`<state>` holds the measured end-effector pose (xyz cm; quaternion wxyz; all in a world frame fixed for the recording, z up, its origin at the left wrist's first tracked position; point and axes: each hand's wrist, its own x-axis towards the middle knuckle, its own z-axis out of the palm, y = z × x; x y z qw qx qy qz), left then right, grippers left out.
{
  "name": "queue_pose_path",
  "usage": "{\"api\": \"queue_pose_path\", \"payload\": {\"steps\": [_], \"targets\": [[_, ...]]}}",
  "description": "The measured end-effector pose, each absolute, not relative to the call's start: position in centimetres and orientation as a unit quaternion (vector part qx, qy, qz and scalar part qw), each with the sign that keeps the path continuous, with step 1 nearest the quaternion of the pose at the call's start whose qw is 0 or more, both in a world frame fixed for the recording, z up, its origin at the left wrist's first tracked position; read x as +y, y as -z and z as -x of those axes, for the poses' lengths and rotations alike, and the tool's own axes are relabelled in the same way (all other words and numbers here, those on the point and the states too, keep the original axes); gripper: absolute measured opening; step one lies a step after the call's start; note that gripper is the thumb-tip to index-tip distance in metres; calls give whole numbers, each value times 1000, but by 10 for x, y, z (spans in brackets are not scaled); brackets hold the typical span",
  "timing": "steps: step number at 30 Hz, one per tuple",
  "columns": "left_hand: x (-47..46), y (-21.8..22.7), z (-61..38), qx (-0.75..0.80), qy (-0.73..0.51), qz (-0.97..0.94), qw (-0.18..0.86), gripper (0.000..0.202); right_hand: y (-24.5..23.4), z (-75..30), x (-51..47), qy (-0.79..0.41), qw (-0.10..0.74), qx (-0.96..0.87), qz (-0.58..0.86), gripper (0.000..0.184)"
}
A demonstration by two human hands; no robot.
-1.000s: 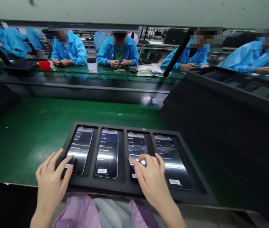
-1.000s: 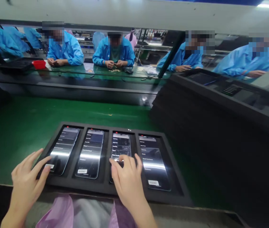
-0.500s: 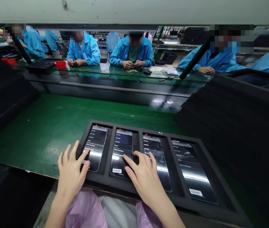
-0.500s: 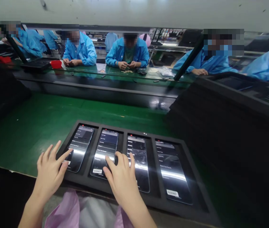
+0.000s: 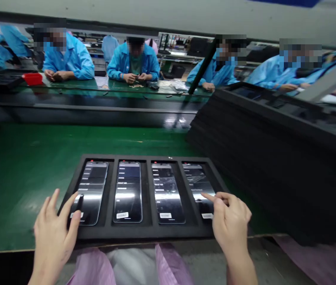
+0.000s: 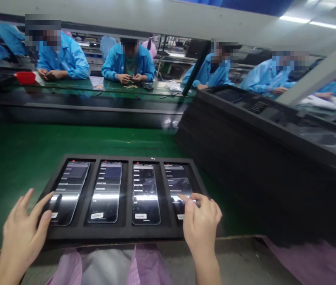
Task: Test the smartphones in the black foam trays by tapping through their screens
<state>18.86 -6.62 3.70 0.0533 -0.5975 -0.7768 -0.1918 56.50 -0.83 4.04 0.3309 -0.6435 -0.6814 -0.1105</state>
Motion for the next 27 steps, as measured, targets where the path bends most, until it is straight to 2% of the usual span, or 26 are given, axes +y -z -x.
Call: {"api": "queue_pose_path", "payload": {"steps": [7,15,18,21,24,27], "targets": [[-66,-36,-193,-803,247,542,-4,38,-36,-567,-13,102,274,-688,664,43],[-66,-45,-197,-798,240,553,-26,34,-38,-569,-16,150,356,-668,636,47],[-66,-45,-194,-819,265,506,-65,35,-38,-575,-20,181,369,-655,634,47],[-66,-41,-184,-802,342,477,-109,41,-35,-580,-25,197,369,-647,637,46],[-65,-40,-178,-767,408,460,-182,46,-33,-585,-27,180,363,-648,645,45],[-59,-49,-174,-759,408,451,-232,43,-37,-589,-22,131,345,-669,645,44]]}}
